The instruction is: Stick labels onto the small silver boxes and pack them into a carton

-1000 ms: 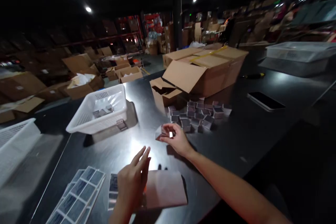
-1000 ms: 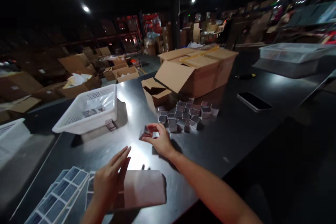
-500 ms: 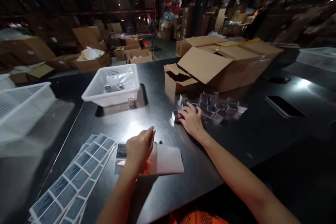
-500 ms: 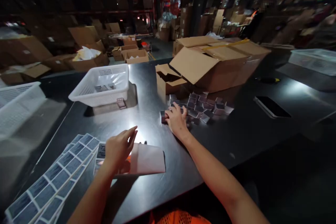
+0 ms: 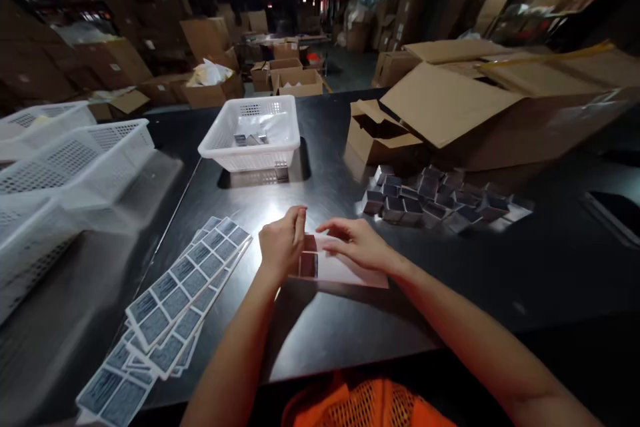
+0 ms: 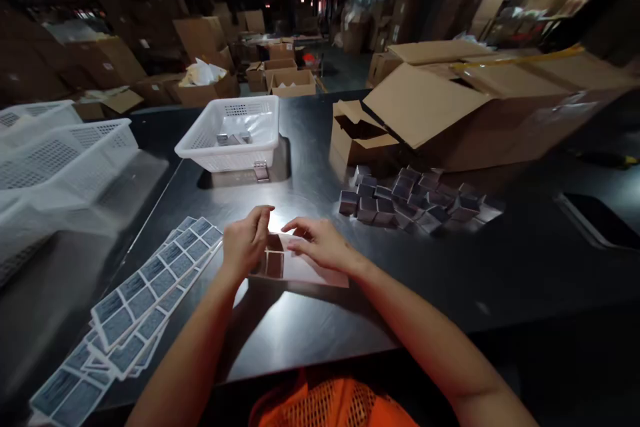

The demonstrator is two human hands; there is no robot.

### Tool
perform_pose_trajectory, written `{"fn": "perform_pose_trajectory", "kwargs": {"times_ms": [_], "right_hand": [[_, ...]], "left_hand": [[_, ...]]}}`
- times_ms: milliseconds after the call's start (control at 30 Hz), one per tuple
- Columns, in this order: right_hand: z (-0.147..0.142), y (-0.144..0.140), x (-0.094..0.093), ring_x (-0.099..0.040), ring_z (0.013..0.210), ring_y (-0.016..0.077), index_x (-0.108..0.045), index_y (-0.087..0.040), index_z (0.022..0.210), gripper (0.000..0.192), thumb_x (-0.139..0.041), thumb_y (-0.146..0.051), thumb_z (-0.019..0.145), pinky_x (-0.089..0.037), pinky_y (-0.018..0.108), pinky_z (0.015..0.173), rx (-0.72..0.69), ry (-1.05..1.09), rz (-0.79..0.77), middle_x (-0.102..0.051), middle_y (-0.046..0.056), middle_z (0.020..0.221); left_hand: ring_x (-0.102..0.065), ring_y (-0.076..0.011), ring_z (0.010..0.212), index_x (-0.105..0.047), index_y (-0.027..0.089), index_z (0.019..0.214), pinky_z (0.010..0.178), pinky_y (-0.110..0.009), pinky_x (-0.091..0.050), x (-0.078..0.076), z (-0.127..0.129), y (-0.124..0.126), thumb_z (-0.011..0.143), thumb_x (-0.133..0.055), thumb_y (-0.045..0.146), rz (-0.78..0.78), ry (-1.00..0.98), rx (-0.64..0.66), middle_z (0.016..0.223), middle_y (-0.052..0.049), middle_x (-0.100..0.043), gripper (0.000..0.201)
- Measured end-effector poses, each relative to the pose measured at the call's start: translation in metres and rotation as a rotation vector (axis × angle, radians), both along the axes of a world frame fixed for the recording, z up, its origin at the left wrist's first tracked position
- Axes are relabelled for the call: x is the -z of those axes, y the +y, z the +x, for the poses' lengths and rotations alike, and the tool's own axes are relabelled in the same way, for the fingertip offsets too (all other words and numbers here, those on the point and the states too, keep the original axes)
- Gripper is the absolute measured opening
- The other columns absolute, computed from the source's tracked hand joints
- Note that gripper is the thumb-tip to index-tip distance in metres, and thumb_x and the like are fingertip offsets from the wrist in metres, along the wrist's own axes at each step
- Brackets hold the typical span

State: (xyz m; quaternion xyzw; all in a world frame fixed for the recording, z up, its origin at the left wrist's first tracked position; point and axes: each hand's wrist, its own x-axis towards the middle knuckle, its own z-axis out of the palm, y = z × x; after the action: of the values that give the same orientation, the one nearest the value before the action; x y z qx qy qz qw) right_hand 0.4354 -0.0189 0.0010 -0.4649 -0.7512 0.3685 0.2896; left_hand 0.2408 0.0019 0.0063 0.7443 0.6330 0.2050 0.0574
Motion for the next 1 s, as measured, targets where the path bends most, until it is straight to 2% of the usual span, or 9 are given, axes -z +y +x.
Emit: {"fn": "perform_pose_trajectory", "kwargs": {"times_ms": [100, 233, 367, 500, 567, 667, 733, 833, 1000], "right_hand": [[0.006, 0.002, 0.000, -0.068, 0.075, 0.0167, -0.075, -0.018, 0.105, 0.021, -0.070, -0.031, 0.090, -0.050, 0.028, 0.070, 0.037, -0.009, 0.008, -0.075, 0.003, 0.084], [0.003, 0.002, 0.000, -0.068, 0.099, 0.0225, -0.077, -0.018, 0.106, 0.035, -0.086, -0.030, 0.075, -0.052, 0.034, 0.088, 0.049, 0.009, 0.055, -0.075, 0.008, 0.104], [-0.009, 0.007, 0.006, -0.070, 0.078, 0.0164, -0.075, -0.018, 0.114, 0.034, -0.080, -0.025, 0.081, -0.055, 0.029, 0.074, 0.039, 0.070, 0.016, -0.076, 0.003, 0.088], [-0.014, 0.011, 0.012, -0.071, 0.071, 0.0171, -0.076, -0.014, 0.100, 0.022, -0.078, -0.029, 0.085, -0.057, 0.028, 0.067, 0.028, 0.106, 0.039, -0.077, 0.005, 0.081], [-0.014, 0.011, 0.010, -0.072, 0.082, 0.0206, -0.076, -0.016, 0.092, 0.015, -0.075, -0.031, 0.088, -0.058, 0.035, 0.078, -0.001, 0.100, 0.108, -0.077, 0.007, 0.084], [-0.013, 0.019, 0.000, -0.068, 0.109, 0.0251, -0.077, -0.022, 0.082, 0.011, -0.076, -0.032, 0.086, -0.051, 0.043, 0.101, -0.133, 0.083, 0.230, -0.075, 0.008, 0.105], [-0.014, 0.039, -0.006, -0.065, 0.112, 0.0235, -0.074, -0.022, 0.083, 0.015, -0.071, -0.036, 0.090, -0.050, 0.041, 0.102, -0.165, 0.079, 0.336, -0.070, 0.009, 0.116], [-0.023, 0.095, -0.009, -0.061, 0.117, 0.0232, -0.067, -0.020, 0.096, 0.017, -0.060, -0.036, 0.098, -0.049, 0.043, 0.105, -0.058, 0.050, 0.495, -0.062, 0.012, 0.124], [-0.063, 0.198, 0.002, -0.058, 0.119, 0.0272, -0.067, -0.016, 0.094, 0.014, -0.074, -0.025, 0.087, -0.045, 0.050, 0.109, -0.102, -0.164, 0.562, -0.062, 0.013, 0.124]], "left_hand": [[-0.070, -0.0261, 0.071, -0.073, 0.021, 0.116, 0.059, -0.030, -0.026, -0.001, -0.004, 0.005, 0.107, -0.039, 0.035, -0.027, 0.038, -0.101, 0.077, -0.009, -0.076, 0.038], [-0.071, -0.0254, 0.075, -0.071, 0.024, 0.119, 0.060, -0.030, -0.024, 0.004, 0.000, 0.005, 0.107, -0.037, 0.034, -0.058, 0.063, -0.116, 0.082, -0.008, -0.077, 0.037], [-0.071, -0.0246, 0.079, -0.068, 0.024, 0.125, 0.062, -0.030, -0.027, 0.005, 0.002, 0.003, 0.109, -0.033, 0.035, -0.080, 0.100, -0.109, 0.085, -0.007, -0.077, 0.040], [-0.073, -0.0255, 0.082, -0.066, 0.025, 0.127, 0.063, -0.030, -0.029, 0.000, 0.000, 0.005, 0.109, -0.029, 0.037, -0.117, 0.125, -0.125, 0.087, -0.007, -0.077, 0.042], [-0.073, -0.0284, 0.083, -0.067, 0.026, 0.125, 0.062, -0.031, -0.030, -0.002, -0.004, 0.009, 0.109, -0.029, 0.040, -0.145, 0.137, -0.149, 0.088, -0.010, -0.077, 0.044], [-0.073, -0.0323, 0.085, -0.069, 0.024, 0.119, 0.063, -0.033, -0.034, -0.003, -0.012, 0.017, 0.108, -0.029, 0.043, -0.198, 0.149, -0.187, 0.089, -0.013, -0.077, 0.045], [-0.074, -0.0330, 0.087, -0.070, 0.023, 0.115, 0.064, -0.033, -0.038, -0.003, -0.018, 0.021, 0.107, -0.030, 0.042, -0.230, 0.151, -0.195, 0.091, -0.014, -0.077, 0.044], [-0.074, -0.0328, 0.090, -0.070, 0.022, 0.112, 0.068, -0.034, -0.042, -0.002, -0.022, 0.023, 0.107, -0.031, 0.040, -0.258, 0.157, -0.181, 0.093, -0.015, -0.076, 0.044], [-0.074, -0.0294, 0.091, -0.071, 0.022, 0.112, 0.071, -0.033, -0.045, -0.005, -0.014, 0.019, 0.107, -0.030, 0.040, -0.248, 0.176, -0.125, 0.093, -0.013, -0.076, 0.044]]}}
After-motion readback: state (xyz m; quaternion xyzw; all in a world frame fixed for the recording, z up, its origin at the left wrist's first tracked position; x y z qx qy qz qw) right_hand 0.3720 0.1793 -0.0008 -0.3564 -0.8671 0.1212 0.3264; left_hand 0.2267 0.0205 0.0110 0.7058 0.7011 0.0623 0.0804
